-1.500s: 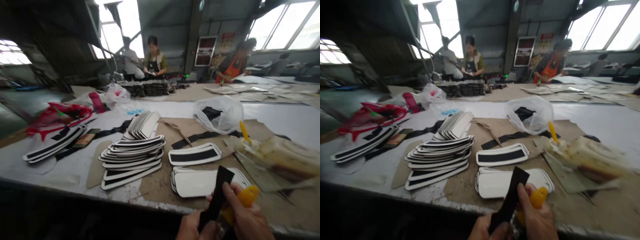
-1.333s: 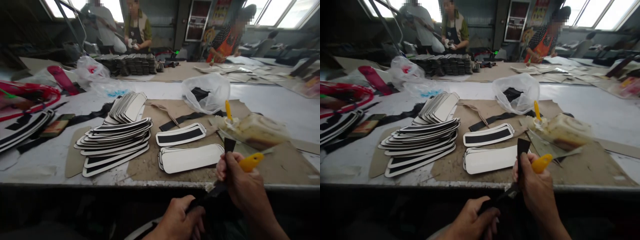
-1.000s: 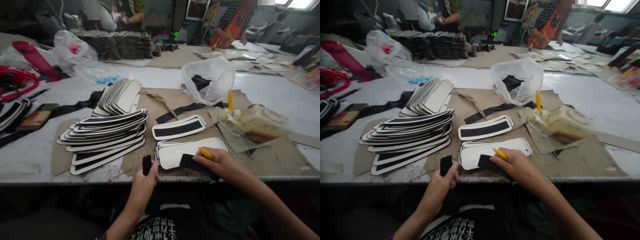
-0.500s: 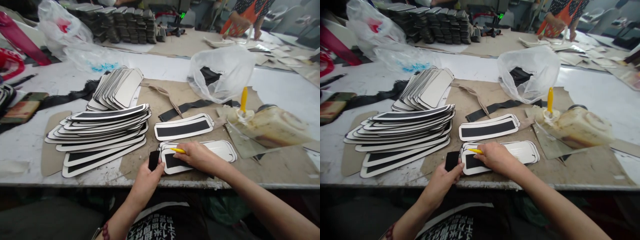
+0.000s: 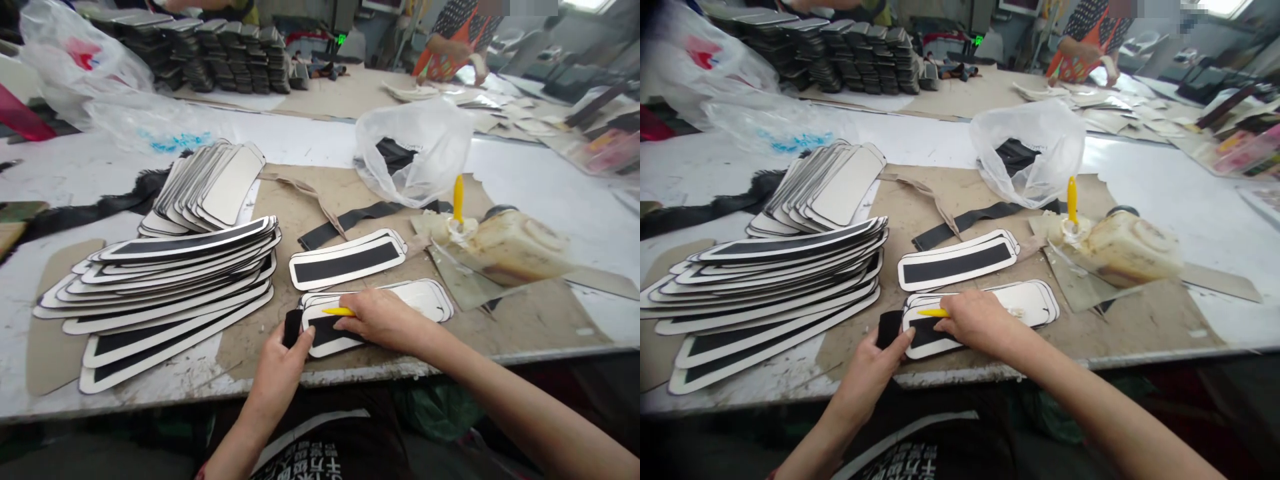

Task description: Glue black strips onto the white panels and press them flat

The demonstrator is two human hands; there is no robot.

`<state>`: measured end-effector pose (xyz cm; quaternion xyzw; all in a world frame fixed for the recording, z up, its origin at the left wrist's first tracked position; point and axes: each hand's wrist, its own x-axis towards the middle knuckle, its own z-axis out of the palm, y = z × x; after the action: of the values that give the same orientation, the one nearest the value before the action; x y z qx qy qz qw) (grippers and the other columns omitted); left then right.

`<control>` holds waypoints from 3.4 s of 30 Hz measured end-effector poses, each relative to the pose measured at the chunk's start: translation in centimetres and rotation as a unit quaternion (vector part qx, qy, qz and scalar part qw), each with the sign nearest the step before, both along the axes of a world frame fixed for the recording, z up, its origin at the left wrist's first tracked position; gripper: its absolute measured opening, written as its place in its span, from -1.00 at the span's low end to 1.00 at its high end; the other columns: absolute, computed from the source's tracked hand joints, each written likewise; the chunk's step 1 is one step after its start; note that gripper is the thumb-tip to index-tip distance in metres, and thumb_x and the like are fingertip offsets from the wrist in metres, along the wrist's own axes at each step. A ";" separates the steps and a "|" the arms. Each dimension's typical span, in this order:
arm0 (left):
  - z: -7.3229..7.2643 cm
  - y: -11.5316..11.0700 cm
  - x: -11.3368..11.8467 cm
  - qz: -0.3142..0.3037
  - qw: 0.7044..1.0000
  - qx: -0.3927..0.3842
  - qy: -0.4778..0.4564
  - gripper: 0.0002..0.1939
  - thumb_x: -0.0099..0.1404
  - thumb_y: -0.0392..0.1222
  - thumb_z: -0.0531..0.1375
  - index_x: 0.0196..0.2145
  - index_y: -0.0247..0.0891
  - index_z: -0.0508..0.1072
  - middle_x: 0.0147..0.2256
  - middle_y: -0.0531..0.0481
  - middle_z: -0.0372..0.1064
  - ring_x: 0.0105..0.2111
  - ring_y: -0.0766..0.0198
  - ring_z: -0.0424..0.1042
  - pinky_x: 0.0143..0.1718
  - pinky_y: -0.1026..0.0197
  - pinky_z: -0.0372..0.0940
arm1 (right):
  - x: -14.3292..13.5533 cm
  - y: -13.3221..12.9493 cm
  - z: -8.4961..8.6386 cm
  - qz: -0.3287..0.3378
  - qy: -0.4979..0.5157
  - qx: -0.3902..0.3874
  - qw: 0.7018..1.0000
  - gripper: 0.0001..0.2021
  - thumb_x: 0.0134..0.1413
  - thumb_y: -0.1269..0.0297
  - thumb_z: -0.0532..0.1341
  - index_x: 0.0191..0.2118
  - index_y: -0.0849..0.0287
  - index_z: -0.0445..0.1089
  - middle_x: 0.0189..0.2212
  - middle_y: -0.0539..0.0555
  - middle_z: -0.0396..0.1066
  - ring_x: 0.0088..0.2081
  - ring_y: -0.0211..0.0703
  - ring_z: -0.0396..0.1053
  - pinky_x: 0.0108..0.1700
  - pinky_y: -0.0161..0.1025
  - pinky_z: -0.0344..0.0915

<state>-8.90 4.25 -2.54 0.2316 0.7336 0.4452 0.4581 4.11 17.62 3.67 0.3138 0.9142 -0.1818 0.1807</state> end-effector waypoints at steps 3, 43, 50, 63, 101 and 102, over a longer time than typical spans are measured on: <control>-0.1 -0.3 -0.2 -0.002 1.000 -0.009 -0.016 -0.62 0.09 0.12 0.18 -0.38 -0.31 0.37 -0.59 0.09 0.24 -0.58 0.36 0.14 -0.52 0.33 0.08 | 4.2 1.1 0.6 -0.046 0.007 -0.026 0.999 -0.77 0.12 0.11 0.13 -0.41 0.17 0.31 -0.44 0.03 0.39 -0.38 -0.17 0.31 -0.41 -0.32 -0.01; -0.1 -0.4 -0.2 0.021 0.993 -0.117 -0.019 -0.48 -0.14 0.27 0.26 -0.66 -0.26 0.21 -0.76 0.14 0.02 -0.71 0.39 0.02 -0.66 0.34 -0.03 | 8.9 4.1 -1.1 -0.228 -0.056 0.057 0.970 -0.75 0.06 0.09 0.16 -0.28 0.20 0.33 -0.30 0.14 0.42 -0.21 -0.02 0.37 -0.29 -0.29 0.14; 0.1 -0.1 0.0 0.035 0.995 -0.088 -0.010 -0.52 -0.13 0.21 0.28 -0.59 -0.26 0.24 -0.77 0.12 0.12 -0.70 0.37 0.06 -0.64 0.33 -0.03 | 10.1 2.7 0.5 -0.276 -0.072 0.163 0.945 -0.72 0.08 0.13 0.16 -0.15 0.18 0.23 -0.29 0.16 0.41 -0.23 0.06 0.38 -0.32 -0.23 0.15; 1.6 -1.1 -0.1 0.076 0.991 -0.006 -0.108 -0.55 -0.16 0.09 0.34 -0.49 -0.32 0.30 -0.74 0.13 0.19 -0.72 0.44 0.10 -0.69 0.38 0.02 | 13.7 0.2 -1.7 -0.311 0.091 0.159 0.933 -0.66 0.25 0.11 -0.12 -0.37 0.20 0.24 -0.39 0.12 0.33 -0.32 -0.12 0.29 -0.24 -0.24 0.13; 2.4 -3.3 -1.0 0.186 0.914 0.058 -0.356 -0.61 -0.03 -0.11 0.35 -0.24 -0.33 0.43 -0.47 0.01 0.39 -0.63 0.41 0.29 -0.70 0.40 0.14 | 10.4 -8.2 -1.9 -0.599 0.524 -0.375 0.475 -0.53 -0.18 0.10 0.38 -0.50 0.19 0.03 -0.74 -0.17 -0.12 -0.68 -0.48 -0.19 -0.69 -0.51 -0.12; 2.4 -3.2 -0.9 0.186 0.911 0.057 -0.364 -0.63 -0.04 -0.11 0.35 -0.28 -0.33 0.43 -0.50 0.04 0.36 -0.65 0.44 0.25 -0.72 0.42 0.09 | 10.2 -8.1 -1.9 -0.602 0.526 -0.381 0.465 -0.53 -0.17 0.11 0.38 -0.50 0.19 0.03 -0.74 -0.17 -0.11 -0.68 -0.48 -0.19 -0.69 -0.52 -0.11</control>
<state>-9.83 1.04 -0.16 -0.0616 0.5191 0.6167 0.5885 14.35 9.49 1.78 0.5317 0.2623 -0.7063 -0.3869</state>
